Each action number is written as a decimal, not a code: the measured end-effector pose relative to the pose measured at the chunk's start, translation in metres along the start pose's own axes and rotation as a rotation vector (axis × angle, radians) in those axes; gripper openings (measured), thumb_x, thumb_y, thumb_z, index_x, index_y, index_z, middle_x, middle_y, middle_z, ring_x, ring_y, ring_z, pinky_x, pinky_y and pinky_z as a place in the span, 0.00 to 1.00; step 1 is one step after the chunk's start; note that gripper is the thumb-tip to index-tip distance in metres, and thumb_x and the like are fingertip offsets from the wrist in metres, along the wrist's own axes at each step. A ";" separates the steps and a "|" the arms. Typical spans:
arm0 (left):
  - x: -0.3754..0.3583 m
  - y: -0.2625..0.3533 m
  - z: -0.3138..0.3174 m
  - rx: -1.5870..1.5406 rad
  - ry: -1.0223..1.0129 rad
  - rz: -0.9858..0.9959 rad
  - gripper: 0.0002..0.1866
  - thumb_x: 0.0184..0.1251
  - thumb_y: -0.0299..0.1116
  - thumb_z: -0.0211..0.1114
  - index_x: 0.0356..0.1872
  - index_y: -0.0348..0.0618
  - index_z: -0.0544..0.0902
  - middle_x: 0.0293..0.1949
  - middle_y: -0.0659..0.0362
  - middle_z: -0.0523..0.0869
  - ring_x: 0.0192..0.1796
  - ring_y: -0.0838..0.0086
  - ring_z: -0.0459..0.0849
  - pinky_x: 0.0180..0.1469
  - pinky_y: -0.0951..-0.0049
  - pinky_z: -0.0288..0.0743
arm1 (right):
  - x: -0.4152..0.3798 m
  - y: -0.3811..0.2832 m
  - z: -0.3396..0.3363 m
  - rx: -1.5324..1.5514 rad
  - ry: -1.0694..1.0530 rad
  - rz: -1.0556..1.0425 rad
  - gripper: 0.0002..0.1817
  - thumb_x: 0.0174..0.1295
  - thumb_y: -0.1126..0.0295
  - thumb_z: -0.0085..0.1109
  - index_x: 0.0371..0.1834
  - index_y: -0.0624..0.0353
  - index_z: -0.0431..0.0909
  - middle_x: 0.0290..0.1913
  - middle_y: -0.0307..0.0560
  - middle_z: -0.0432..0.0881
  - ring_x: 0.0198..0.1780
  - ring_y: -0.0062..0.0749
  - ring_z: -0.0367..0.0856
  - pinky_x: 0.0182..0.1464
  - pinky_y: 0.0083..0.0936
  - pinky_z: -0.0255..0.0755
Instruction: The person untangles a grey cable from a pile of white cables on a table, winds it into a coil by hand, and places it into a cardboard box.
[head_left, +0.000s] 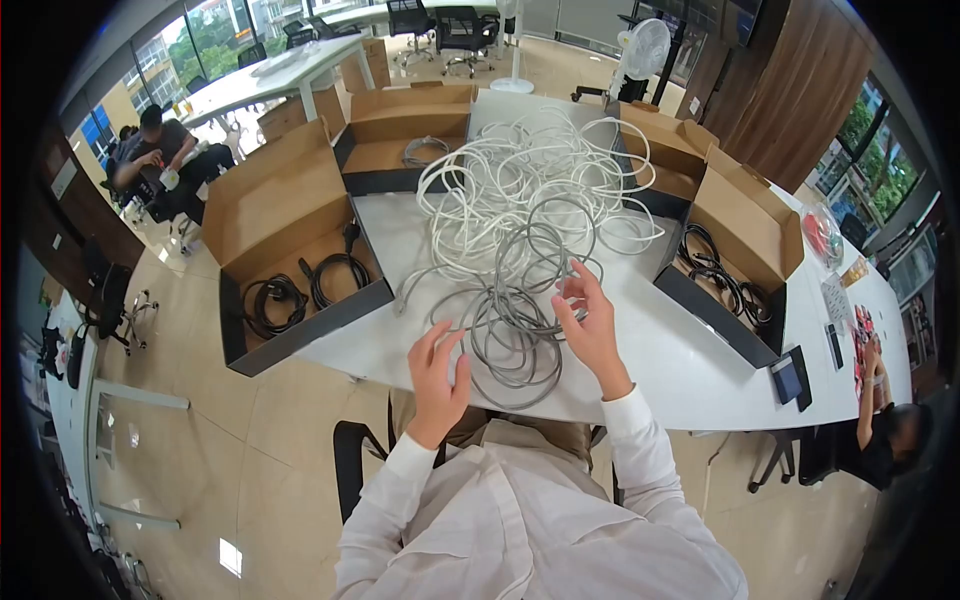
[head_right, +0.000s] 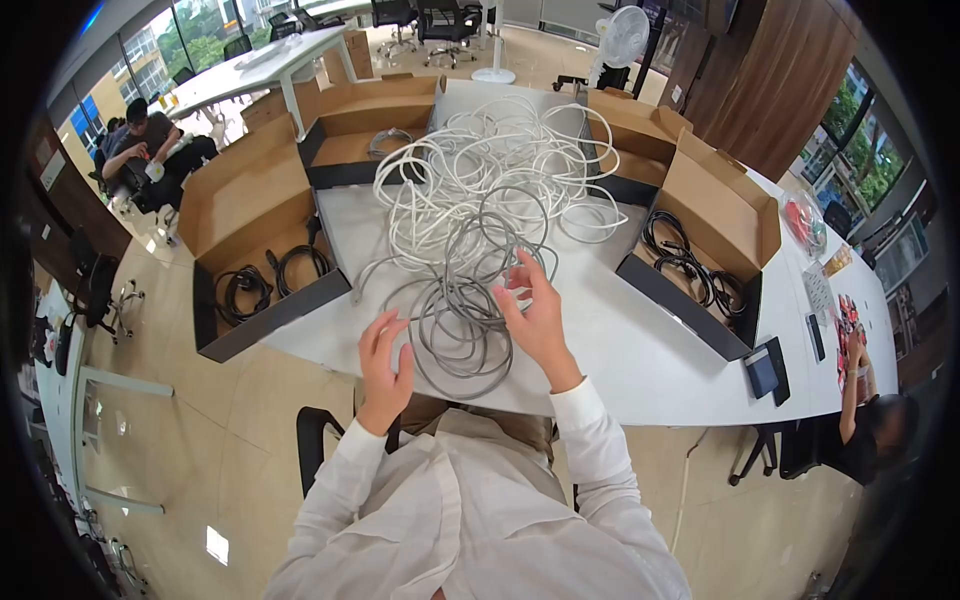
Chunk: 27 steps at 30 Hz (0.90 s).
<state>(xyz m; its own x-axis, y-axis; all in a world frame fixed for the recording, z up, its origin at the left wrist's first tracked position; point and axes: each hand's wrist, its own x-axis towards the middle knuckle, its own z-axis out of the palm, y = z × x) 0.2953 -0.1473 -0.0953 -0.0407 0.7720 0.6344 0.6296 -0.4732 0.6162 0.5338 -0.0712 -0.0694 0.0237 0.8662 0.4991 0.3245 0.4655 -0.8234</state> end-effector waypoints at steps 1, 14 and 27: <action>-0.006 -0.002 -0.012 0.027 -0.009 0.027 0.16 0.63 0.27 0.62 0.53 0.40 0.81 0.58 0.52 0.79 0.56 0.56 0.77 0.63 0.59 0.64 | -0.002 -0.002 -0.006 0.004 -0.007 0.009 0.30 0.63 0.70 0.66 0.67 0.63 0.69 0.44 0.48 0.84 0.43 0.27 0.82 0.43 0.24 0.74; -0.063 -0.026 -0.073 0.047 -0.349 -0.287 0.03 0.57 0.19 0.57 0.28 0.36 0.79 0.24 0.50 0.81 0.25 0.52 0.78 0.31 0.63 0.74 | -0.067 -0.075 -0.053 -0.009 -0.277 0.080 0.07 0.63 0.74 0.59 0.29 0.67 0.79 0.23 0.49 0.80 0.24 0.34 0.78 0.30 0.29 0.71; -0.358 -0.096 -0.140 -0.278 -1.159 -1.143 0.20 0.62 0.41 0.65 0.51 0.40 0.85 0.49 0.39 0.86 0.57 0.53 0.83 0.61 0.54 0.72 | -0.326 0.024 -0.113 -0.559 -1.177 0.718 0.16 0.53 0.62 0.65 0.42 0.59 0.83 0.38 0.59 0.86 0.44 0.58 0.85 0.45 0.47 0.80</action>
<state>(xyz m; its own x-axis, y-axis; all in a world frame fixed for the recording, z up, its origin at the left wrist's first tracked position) 0.1408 -0.4378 -0.3165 0.2886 0.5782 -0.7632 0.5282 0.5686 0.6306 0.6412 -0.3629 -0.2217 -0.3387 0.6481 -0.6822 0.8934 -0.0060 -0.4493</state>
